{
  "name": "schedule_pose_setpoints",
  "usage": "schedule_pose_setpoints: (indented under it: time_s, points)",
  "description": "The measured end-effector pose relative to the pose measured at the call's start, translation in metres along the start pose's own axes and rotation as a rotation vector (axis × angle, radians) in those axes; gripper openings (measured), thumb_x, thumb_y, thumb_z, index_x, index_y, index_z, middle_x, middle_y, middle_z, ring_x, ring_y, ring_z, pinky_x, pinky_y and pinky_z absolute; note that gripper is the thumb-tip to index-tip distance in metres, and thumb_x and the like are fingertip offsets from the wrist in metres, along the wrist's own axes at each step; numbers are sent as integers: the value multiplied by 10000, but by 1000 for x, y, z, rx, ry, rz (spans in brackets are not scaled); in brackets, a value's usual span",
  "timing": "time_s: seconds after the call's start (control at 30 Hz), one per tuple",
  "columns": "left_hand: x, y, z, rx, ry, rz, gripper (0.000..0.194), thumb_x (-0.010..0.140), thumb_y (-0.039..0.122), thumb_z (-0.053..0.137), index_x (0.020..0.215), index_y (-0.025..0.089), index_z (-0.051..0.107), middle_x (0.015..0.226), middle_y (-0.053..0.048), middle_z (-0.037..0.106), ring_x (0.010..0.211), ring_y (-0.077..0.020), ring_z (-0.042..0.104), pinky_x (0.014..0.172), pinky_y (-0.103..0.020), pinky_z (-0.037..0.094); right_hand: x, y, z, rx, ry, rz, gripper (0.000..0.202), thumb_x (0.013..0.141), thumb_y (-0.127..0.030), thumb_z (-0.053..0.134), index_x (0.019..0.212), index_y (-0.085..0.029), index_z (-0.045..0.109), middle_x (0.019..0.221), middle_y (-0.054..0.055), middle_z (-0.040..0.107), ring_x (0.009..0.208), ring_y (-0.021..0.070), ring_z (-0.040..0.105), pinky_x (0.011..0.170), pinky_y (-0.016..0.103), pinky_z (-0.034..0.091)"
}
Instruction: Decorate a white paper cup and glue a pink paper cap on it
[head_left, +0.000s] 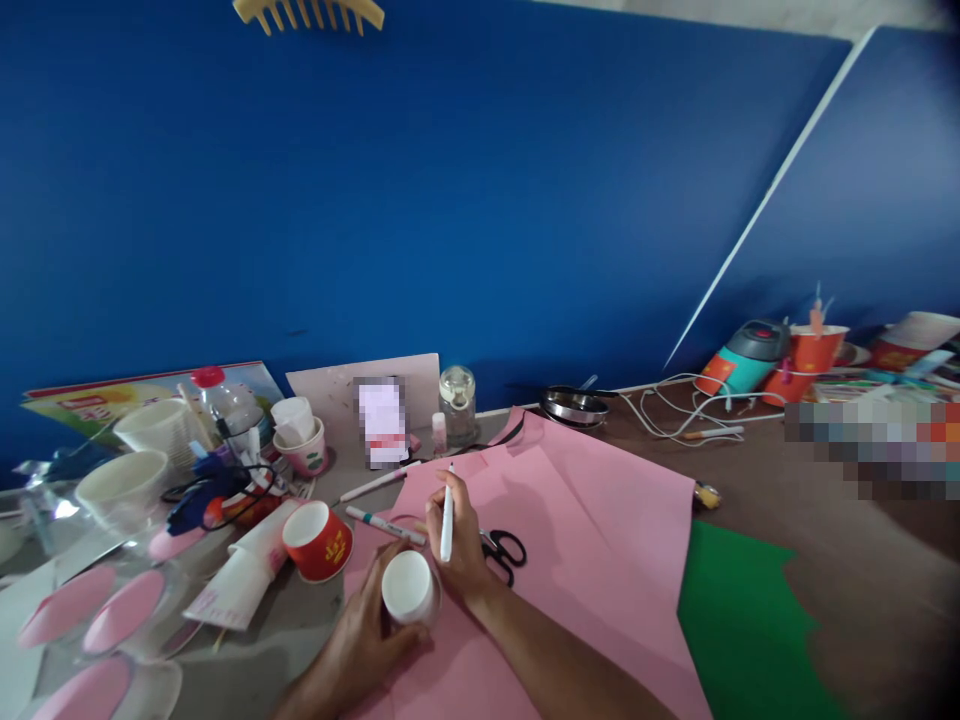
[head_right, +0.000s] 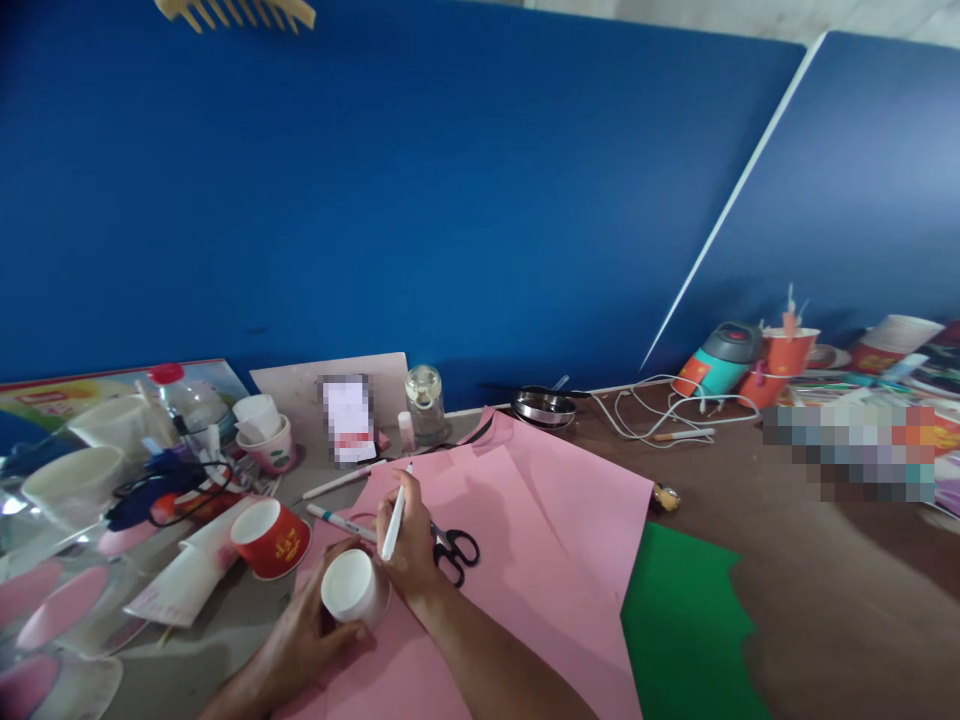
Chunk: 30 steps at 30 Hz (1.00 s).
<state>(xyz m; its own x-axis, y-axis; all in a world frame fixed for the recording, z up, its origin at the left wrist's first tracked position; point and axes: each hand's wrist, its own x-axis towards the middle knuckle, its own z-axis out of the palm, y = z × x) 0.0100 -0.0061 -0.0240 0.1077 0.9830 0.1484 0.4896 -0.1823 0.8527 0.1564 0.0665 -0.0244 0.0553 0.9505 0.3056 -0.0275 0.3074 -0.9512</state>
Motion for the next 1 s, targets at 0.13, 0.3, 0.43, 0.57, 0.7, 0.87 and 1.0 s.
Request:
schedule_pose_setpoints:
  time_s: [0.13, 0.3, 0.43, 0.57, 0.7, 0.87, 1.0]
  points:
    - [3, 0, -2, 14, 26, 30, 659, 612, 372, 801, 1229, 180, 670, 1225, -181, 649, 1157, -397, 598, 1006, -500, 476, 1, 3, -1, -105, -6, -57, 400, 907, -179, 458, 1306, -212, 452, 822, 23, 572, 655, 167, 609, 588, 274, 558]
    - [5, -5, 1, -37, 56, -26, 746, 654, 429, 766, 1318, 144, 580, 1266, -209, 631, 1189, -414, 581, 1016, -526, 453, 1, 6, 0, -126, -24, -50, 384, 916, -196, 452, 1299, -214, 454, 827, 23, 584, 662, 172, 614, 575, 271, 545]
    - [5, -10, 4, -34, 108, -57, 769, 670, 451, 763, 1338, 141, 542, 1292, -218, 627, 1228, -425, 557, 1029, -537, 435, 1, 9, 2, -151, 1, -30, 366, 906, -195, 467, 1271, -218, 483, 815, 24, 594, 685, 183, 619, 598, 277, 540]
    - [5, -11, 4, -36, 127, -57, 779, 675, 473, 764, 1338, 138, 531, 1300, -221, 627, 1221, -419, 567, 1026, -525, 440, 0, 9, 3, -158, -4, -23, 351, 911, -199, 457, 1260, -218, 487, 812, 24, 593, 710, 185, 625, 633, 275, 536]
    - [5, -11, 4, -32, 141, -66, 811, 669, 491, 774, 1348, 135, 511, 1316, -223, 618, 1227, -413, 565, 1028, -512, 440, -1, 5, 1, -154, -35, -24, 337, 913, -210, 467, 1250, -220, 487, 813, 15, 589, 711, 175, 619, 652, 268, 532]
    - [6, -7, 3, -44, 160, -70, 780, 682, 497, 759, 1331, 133, 524, 1289, -212, 640, 1203, -401, 589, 1009, -506, 462, 1, 3, 0, -134, -2, -33, 350, 902, -184, 468, 1249, -224, 491, 763, -3, 570, 611, 162, 574, 561, 256, 510]
    - [8, -5, 3, -46, 165, -60, 761, 684, 499, 756, 1316, 133, 544, 1259, -209, 659, 1161, -399, 617, 977, -511, 487, 1, 5, 2, -126, 14, -50, 366, 894, -171, 476, 1258, -209, 494, 780, 9, 581, 633, 171, 582, 569, 269, 511]
